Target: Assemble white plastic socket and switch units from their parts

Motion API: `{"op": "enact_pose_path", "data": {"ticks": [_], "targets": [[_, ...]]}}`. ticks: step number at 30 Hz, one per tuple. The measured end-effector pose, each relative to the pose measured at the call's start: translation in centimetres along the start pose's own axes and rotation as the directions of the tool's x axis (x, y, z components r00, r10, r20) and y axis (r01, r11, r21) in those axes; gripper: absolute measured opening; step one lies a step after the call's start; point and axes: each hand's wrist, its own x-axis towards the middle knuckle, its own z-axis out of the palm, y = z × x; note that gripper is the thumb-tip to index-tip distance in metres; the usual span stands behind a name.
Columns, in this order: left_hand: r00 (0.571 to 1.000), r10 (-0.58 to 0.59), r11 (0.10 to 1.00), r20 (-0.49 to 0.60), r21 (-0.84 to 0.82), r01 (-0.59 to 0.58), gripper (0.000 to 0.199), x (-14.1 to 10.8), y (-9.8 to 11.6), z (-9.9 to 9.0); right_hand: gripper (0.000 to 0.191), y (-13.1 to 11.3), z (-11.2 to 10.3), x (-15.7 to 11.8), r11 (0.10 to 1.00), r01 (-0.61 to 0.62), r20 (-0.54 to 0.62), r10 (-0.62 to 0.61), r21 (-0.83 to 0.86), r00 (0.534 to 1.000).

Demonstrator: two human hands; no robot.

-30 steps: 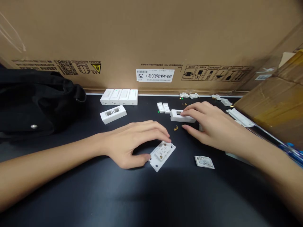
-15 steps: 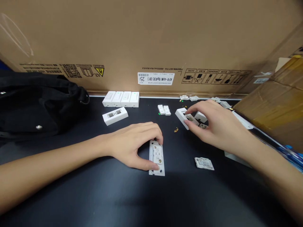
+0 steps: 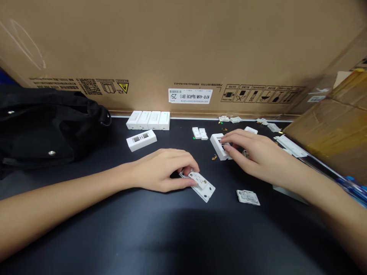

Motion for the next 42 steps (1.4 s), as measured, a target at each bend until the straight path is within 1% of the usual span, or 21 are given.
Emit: {"op": "enact_pose_path", "data": {"ticks": [4, 7, 9, 13, 18, 22, 24, 25, 28, 31, 34, 36, 37, 38, 40, 42], "targets": [[0.989, 0.130, 0.990, -0.072, -0.052, -0.134, 0.008, -0.2, 0.2, 0.1, 0.026, 0.2, 0.1, 0.1, 1.000, 0.006, -0.059, -0.008, -0.021, 0.998], [0.977, 0.180, 0.980, -0.118, -0.066, -0.188, 0.006, -0.2, 0.3, 0.2, 0.021, 0.3, 0.0, 0.1, 1.000, -0.005, -0.062, 0.005, -0.010, 0.998], [0.976, 0.172, 0.981, -0.134, -0.063, -0.182, 0.006, -0.2, 0.3, 0.2, 0.021, 0.4, 0.0, 0.1, 1.000, -0.022, -0.051, 0.022, 0.000, 0.998], [0.982, 0.143, 0.988, -0.123, -0.041, -0.149, 0.007, -0.3, 0.4, 0.3, 0.023, 0.5, -0.2, 0.0, 0.997, -0.076, -0.004, 0.076, 0.009, 0.997], [0.980, 0.155, 0.986, -0.126, -0.049, -0.162, 0.008, -0.4, 0.4, 0.3, 0.026, 0.7, -0.4, -0.2, 0.994, -0.110, 0.039, 0.109, 0.024, 0.993], [0.972, 0.159, 0.985, -0.175, -0.041, -0.169, 0.009, -0.5, 0.2, 0.3, 0.022, 0.6, -0.8, -0.2, 0.993, -0.109, 0.076, 0.106, 0.040, 0.992], [0.971, 0.141, 0.989, -0.194, -0.018, -0.147, 0.007, -0.5, 0.1, 0.3, 0.018, 0.3, -1.2, -0.2, 0.994, -0.103, 0.067, 0.101, 0.034, 0.993], [0.974, 0.125, 0.992, -0.192, -0.004, -0.128, 0.006, -0.5, 0.1, 0.3, 0.017, 0.2, -1.3, -0.2, 0.994, -0.102, 0.046, 0.101, 0.028, 0.994], [0.987, 0.063, 0.998, -0.148, 0.039, -0.058, 0.006, -0.3, 0.1, 0.2, 0.013, -0.4, -1.9, -0.1, 0.994, -0.100, -0.085, 0.104, 0.047, 0.991], [0.994, -0.006, 0.997, -0.112, 0.071, 0.014, 0.015, -0.2, 0.2, 0.2, 0.008, -1.0, -2.1, 0.0, 0.985, -0.103, -0.216, 0.132, 0.140, 0.967], [0.993, -0.037, 0.996, -0.111, 0.072, 0.045, 0.016, -0.2, 0.3, 0.4, 0.007, -1.4, -1.7, 0.2, 0.968, -0.103, -0.281, 0.167, 0.230, 0.945], [0.994, -0.034, 0.997, -0.104, 0.069, 0.041, 0.016, -0.3, 0.3, 0.6, 0.009, -1.5, -1.1, 0.3, 0.960, -0.066, -0.294, 0.149, 0.272, 0.944], [0.993, -0.052, 0.995, -0.109, 0.075, 0.060, 0.016, -0.3, 0.4, 0.7, 0.013, -1.5, -0.8, 0.4, 0.959, -0.034, -0.298, 0.120, 0.280, 0.947], [0.987, -0.087, 0.990, -0.134, 0.099, 0.101, 0.016, -0.3, 0.4, 0.8, 0.018, -1.6, -0.5, 0.5, 0.962, 0.000, -0.303, 0.086, 0.274, 0.949], [0.949, -0.176, 0.966, -0.261, 0.142, 0.218, 0.015, -0.3, 0.4, 1.0, 0.029, -1.8, 0.1, 0.6, 0.965, 0.079, -0.291, -0.002, 0.252, 0.957], [0.912, -0.218, 0.944, -0.348, 0.161, 0.287, 0.015, -0.2, 0.3, 1.0, 0.035, -2.2, 0.3, 0.6, 0.956, 0.141, -0.259, -0.073, 0.256, 0.963]]}}
